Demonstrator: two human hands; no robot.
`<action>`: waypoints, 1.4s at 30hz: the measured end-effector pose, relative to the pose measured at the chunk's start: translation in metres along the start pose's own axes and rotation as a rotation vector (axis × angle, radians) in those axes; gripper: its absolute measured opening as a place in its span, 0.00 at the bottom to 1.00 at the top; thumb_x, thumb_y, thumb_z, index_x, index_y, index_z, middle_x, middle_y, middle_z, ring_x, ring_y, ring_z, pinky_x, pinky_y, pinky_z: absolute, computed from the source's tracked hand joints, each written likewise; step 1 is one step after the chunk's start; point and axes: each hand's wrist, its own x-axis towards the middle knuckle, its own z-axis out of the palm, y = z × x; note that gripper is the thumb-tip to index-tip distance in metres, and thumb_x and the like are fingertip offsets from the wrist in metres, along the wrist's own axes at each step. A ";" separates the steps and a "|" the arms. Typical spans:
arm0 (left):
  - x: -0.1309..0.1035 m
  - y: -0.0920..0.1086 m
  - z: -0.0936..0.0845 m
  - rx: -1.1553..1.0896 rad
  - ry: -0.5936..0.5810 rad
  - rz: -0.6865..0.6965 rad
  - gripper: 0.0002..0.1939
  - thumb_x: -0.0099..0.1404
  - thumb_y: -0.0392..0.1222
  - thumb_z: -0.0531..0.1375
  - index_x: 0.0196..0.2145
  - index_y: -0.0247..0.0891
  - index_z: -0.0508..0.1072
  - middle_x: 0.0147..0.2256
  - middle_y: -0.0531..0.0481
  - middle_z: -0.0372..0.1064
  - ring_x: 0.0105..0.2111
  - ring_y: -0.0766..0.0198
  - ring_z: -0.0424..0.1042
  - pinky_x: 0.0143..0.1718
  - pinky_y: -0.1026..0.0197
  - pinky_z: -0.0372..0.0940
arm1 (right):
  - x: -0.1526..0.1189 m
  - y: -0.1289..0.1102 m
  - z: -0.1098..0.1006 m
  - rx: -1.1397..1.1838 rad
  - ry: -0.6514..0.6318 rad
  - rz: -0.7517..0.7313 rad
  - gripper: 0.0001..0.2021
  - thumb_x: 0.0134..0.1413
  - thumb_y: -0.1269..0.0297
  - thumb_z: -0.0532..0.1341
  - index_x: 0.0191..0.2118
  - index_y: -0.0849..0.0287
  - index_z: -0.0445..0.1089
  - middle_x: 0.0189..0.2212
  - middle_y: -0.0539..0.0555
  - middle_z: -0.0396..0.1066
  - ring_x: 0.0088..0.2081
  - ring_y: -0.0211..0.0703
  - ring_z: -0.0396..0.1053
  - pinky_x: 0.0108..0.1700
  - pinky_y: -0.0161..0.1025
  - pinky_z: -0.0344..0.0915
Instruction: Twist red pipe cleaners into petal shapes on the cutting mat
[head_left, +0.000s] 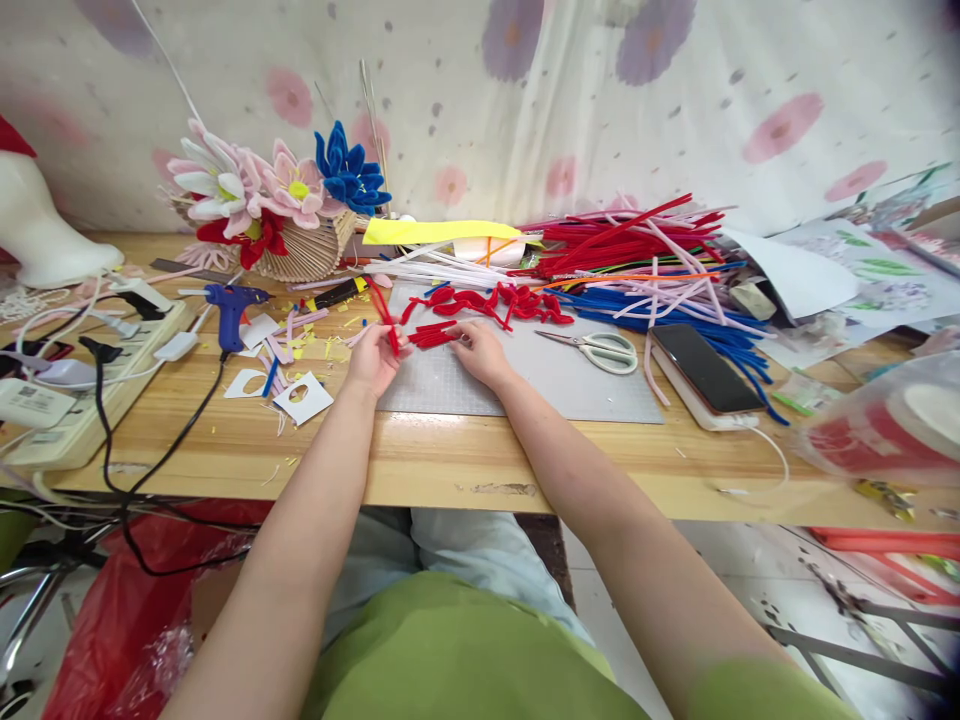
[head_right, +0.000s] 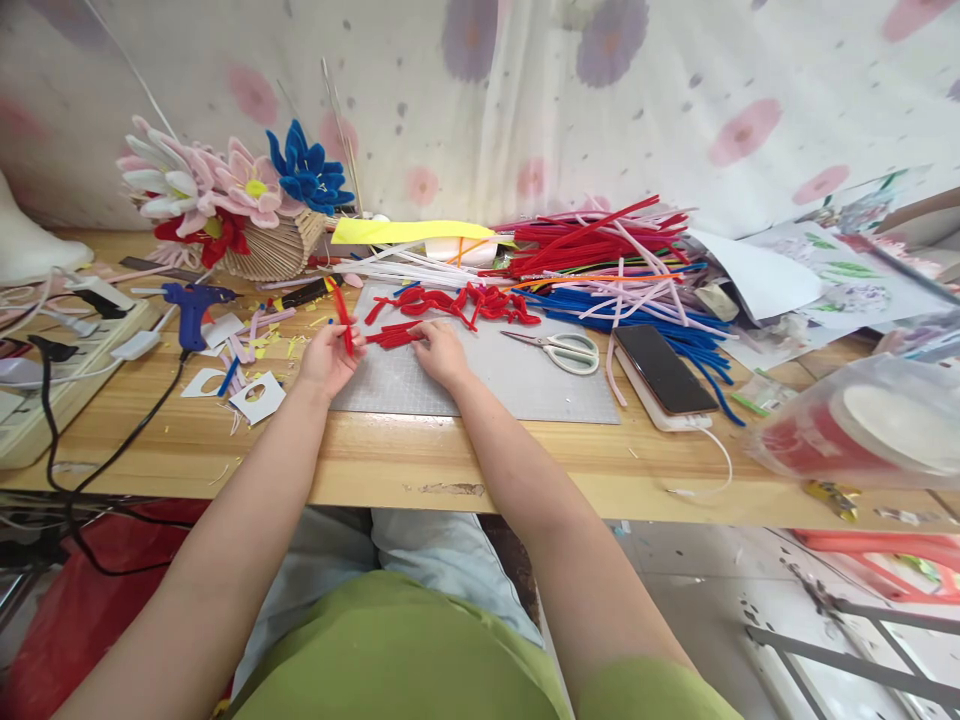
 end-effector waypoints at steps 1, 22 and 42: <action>-0.003 0.000 0.003 -0.001 -0.123 -0.083 0.07 0.52 0.37 0.55 0.31 0.37 0.68 0.21 0.54 0.61 0.21 0.71 0.62 0.24 0.66 0.64 | 0.000 0.001 0.001 0.004 -0.004 0.000 0.08 0.49 0.70 0.58 0.37 0.58 0.71 0.38 0.56 0.70 0.41 0.45 0.65 0.48 0.44 0.62; 0.005 -0.013 0.001 0.210 0.163 0.173 0.08 0.46 0.33 0.59 0.28 0.37 0.65 0.24 0.56 0.65 0.21 0.72 0.64 0.20 0.70 0.61 | -0.002 -0.014 0.002 -0.317 -0.151 -0.184 0.12 0.53 0.72 0.54 0.40 0.60 0.73 0.40 0.59 0.71 0.44 0.50 0.61 0.50 0.47 0.56; -0.001 -0.012 0.003 0.236 0.058 0.113 0.09 0.44 0.34 0.60 0.26 0.37 0.64 0.24 0.56 0.64 0.23 0.70 0.64 0.21 0.68 0.60 | -0.001 -0.023 -0.002 0.608 -0.138 0.122 0.04 0.47 0.67 0.58 0.28 0.57 0.60 0.26 0.47 0.63 0.28 0.34 0.61 0.33 0.33 0.60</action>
